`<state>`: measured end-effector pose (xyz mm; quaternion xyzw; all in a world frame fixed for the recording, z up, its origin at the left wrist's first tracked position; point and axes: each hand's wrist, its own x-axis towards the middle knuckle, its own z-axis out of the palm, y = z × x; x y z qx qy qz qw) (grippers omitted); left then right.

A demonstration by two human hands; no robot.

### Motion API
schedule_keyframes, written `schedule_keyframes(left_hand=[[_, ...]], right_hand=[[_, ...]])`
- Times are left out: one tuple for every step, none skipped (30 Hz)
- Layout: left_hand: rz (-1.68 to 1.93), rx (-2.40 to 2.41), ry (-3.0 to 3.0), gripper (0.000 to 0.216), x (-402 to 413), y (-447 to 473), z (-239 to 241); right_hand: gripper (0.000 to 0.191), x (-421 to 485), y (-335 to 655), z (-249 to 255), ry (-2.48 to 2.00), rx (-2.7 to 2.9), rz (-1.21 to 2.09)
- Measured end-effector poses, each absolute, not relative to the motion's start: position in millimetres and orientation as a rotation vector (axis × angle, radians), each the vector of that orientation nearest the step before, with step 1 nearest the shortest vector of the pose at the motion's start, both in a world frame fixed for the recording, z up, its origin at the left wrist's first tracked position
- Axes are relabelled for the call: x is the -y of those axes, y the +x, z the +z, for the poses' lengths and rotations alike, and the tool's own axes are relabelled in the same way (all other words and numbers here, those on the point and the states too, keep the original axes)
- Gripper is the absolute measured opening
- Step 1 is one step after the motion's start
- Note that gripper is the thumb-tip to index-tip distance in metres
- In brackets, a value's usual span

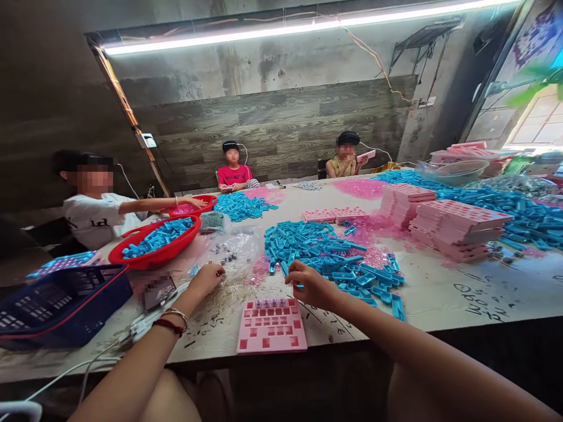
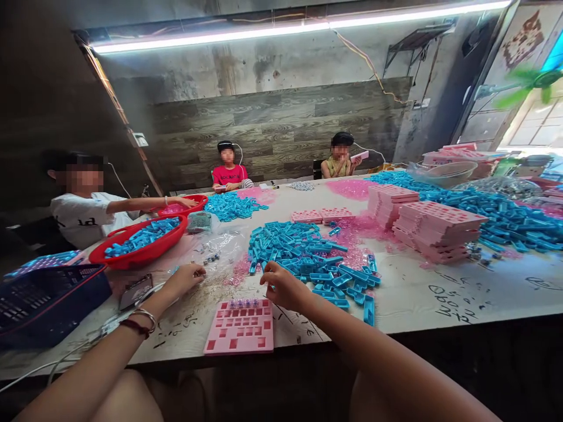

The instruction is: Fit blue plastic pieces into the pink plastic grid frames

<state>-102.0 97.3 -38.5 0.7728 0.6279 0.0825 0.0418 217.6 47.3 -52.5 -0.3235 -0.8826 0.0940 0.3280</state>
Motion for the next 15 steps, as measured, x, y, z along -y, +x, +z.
schedule_keyframes(left_hand=[[0.244,-1.925,2.360,0.021,-96.9,-101.4,-37.6],[0.248,-1.936,2.359,0.022,-96.4,-100.4,-36.1],[0.262,-1.952,2.364,0.023,-95.6,-98.6,-33.9],[0.285,-1.966,2.374,0.024,-94.4,-95.9,-31.0],[0.315,-1.972,2.390,0.025,-92.7,-91.9,-27.5],[0.346,-1.962,2.409,0.026,-90.3,-86.4,-23.6],[0.375,-1.931,2.424,0.026,-87.0,-79.4,-19.6],[0.405,-1.874,2.435,0.026,-82.7,-70.9,-15.7],[0.439,-1.795,2.440,0.025,-77.6,-61.2,-12.2],[0.477,-1.698,2.436,0.024,-71.7,-50.6,-9.1],[0.514,-1.591,2.429,0.024,-65.4,-39.8,-6.7],[0.549,-1.490,2.421,0.023,-59.1,-29.4,-5.2],[0.581,-1.403,2.418,0.023,-53.1,-19.8,-4.4],[0.604,-1.327,2.421,0.022,-47.8,-11.5,-4.4],[0.619,-1.267,2.428,0.022,-43.2,-4.8,-5.0]], right_hand=[[0.028,-46.5,218.1,-52.1,-0.839,2.304,0.249],[0.028,-45.8,218.7,-51.5,-0.832,2.300,0.247],[0.029,-45.2,219.3,-50.8,-0.827,2.298,0.242],[0.029,-44.7,219.9,-50.0,-0.824,2.294,0.238],[0.030,-44.2,220.5,-49.1,-0.822,2.284,0.240],[0.030,-43.7,221.1,-48.2,-0.821,2.271,0.250],[0.030,-43.2,221.7,-47.1,-0.823,2.257,0.271],[0.029,-42.6,222.3,-46.2,-0.828,2.243,0.298],[0.028,-42.1,223.0,-45.3,-0.837,2.232,0.325],[0.027,-41.4,223.8,-44.8,-0.849,2.227,0.348],[0.026,-40.8,224.8,-44.5,-0.860,2.228,0.367],[0.026,-40.0,225.9,-44.5,-0.868,2.231,0.378],[0.026,-39.2,227.0,-44.9,-0.873,2.238,0.385],[0.025,-38.3,228.1,-45.5,-0.874,2.244,0.389],[0.025,-37.2,229.1,-46.1,-0.875,2.249,0.393]])
